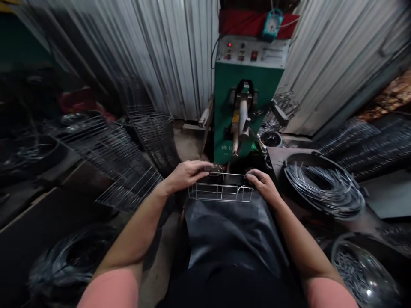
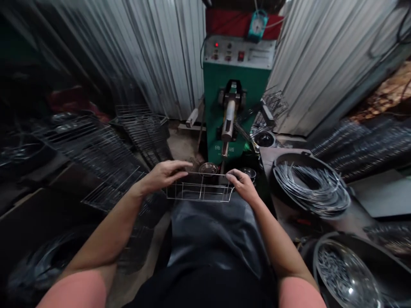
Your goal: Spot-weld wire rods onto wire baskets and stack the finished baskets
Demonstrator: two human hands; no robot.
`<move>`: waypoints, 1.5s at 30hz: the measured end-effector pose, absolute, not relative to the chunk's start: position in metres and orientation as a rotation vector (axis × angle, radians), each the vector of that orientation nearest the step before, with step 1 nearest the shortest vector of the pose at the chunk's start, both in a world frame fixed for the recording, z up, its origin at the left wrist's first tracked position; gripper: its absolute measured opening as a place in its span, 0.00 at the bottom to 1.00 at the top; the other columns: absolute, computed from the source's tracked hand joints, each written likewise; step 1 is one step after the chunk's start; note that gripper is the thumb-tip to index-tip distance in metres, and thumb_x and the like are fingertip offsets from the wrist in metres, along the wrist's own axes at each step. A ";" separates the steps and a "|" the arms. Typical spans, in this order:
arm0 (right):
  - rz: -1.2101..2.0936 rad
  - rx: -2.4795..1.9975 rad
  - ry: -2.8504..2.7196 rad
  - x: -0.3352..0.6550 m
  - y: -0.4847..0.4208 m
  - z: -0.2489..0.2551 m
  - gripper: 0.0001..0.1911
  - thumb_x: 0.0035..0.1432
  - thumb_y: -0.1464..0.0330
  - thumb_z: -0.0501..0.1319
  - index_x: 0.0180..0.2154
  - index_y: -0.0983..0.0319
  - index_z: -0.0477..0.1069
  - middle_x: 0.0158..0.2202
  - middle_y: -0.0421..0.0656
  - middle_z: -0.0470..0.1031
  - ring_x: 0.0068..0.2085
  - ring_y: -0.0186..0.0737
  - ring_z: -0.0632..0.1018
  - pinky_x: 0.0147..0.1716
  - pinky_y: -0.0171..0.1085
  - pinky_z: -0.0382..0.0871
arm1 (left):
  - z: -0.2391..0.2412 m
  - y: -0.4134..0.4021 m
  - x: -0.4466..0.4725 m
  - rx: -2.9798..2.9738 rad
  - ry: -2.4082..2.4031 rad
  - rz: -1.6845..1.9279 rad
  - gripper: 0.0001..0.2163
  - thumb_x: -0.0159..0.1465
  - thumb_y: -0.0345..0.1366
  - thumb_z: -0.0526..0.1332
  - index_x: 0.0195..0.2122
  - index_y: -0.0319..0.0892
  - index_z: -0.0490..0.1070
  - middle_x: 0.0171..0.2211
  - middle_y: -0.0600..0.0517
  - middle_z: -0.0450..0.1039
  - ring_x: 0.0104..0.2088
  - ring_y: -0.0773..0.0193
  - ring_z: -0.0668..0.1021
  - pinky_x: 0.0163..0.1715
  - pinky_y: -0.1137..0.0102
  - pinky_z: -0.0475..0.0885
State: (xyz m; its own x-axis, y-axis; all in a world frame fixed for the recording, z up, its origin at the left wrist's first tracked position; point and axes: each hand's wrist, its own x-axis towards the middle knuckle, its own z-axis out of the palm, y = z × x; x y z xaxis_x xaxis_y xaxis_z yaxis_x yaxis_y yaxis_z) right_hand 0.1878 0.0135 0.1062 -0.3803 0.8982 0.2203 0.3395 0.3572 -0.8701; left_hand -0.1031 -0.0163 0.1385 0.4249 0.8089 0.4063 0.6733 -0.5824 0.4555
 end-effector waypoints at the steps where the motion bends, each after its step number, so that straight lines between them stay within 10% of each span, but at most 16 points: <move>1: 0.971 -1.117 -1.794 0.193 0.015 0.100 0.15 0.57 0.57 0.56 0.28 0.62 0.68 0.24 0.37 0.67 0.28 0.34 0.68 0.30 0.33 0.62 | 0.135 -0.012 -0.098 2.428 1.378 0.997 0.16 0.60 0.43 0.58 0.48 0.44 0.69 0.44 0.48 0.75 0.44 0.60 0.76 0.46 0.66 0.68; 8: 0.723 -1.282 -1.361 0.200 0.023 0.079 0.14 0.54 0.58 0.56 0.25 0.62 0.66 0.23 0.37 0.65 0.28 0.35 0.66 0.30 0.33 0.60 | 0.069 -0.034 -0.043 1.495 1.745 1.514 0.14 0.62 0.45 0.54 0.32 0.40 0.71 0.28 0.50 0.74 0.32 0.62 0.76 0.37 0.68 0.69; 13: 0.758 -1.251 -1.294 0.173 0.009 0.055 0.15 0.57 0.58 0.52 0.28 0.62 0.69 0.26 0.39 0.70 0.31 0.36 0.70 0.32 0.33 0.64 | 0.039 -0.027 0.001 1.027 1.461 1.529 0.18 0.59 0.47 0.57 0.45 0.40 0.67 0.43 0.47 0.73 0.46 0.59 0.74 0.49 0.64 0.65; 18: 0.878 -1.181 -1.744 0.207 0.014 0.025 0.15 0.61 0.61 0.52 0.37 0.61 0.74 0.37 0.41 0.75 0.40 0.38 0.74 0.41 0.34 0.67 | 0.034 -0.007 0.015 0.961 1.522 1.595 0.22 0.51 0.43 0.65 0.44 0.38 0.66 0.32 0.53 0.70 0.34 0.63 0.75 0.42 0.63 0.69; 27: 0.379 -2.503 -1.678 0.424 0.108 0.022 0.27 0.60 0.61 0.56 0.57 0.69 0.61 0.57 0.58 0.63 0.58 0.53 0.64 0.54 0.47 0.57 | 0.029 -0.010 0.022 1.089 1.701 1.297 0.29 0.50 0.50 0.64 0.51 0.41 0.65 0.29 0.55 0.68 0.32 0.62 0.73 0.38 0.63 0.69; 31: 0.422 -2.627 -1.723 0.457 0.123 0.006 0.33 0.53 0.54 0.62 0.55 0.65 0.63 0.53 0.56 0.69 0.55 0.56 0.68 0.54 0.56 0.53 | 0.040 -0.008 0.031 1.119 1.670 1.235 0.31 0.49 0.51 0.64 0.52 0.42 0.64 0.32 0.53 0.70 0.35 0.60 0.74 0.38 0.63 0.68; 45: 0.089 -2.464 -2.124 0.481 0.063 0.011 0.14 0.59 0.66 0.58 0.45 0.63 0.72 0.44 0.52 0.72 0.46 0.46 0.70 0.43 0.36 0.61 | 0.043 -0.013 0.032 1.130 1.683 1.196 0.31 0.48 0.52 0.64 0.50 0.42 0.64 0.28 0.55 0.67 0.30 0.63 0.72 0.31 0.66 0.67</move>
State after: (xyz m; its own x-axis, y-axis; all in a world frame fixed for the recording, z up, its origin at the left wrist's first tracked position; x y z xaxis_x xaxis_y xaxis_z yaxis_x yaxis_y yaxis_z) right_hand 0.4806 0.0630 0.0107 0.1492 0.9822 -0.1144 0.9883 -0.1443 0.0495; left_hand 0.0319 -0.0127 0.0430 -0.3122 0.9456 -0.0913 0.2252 0.1670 0.9599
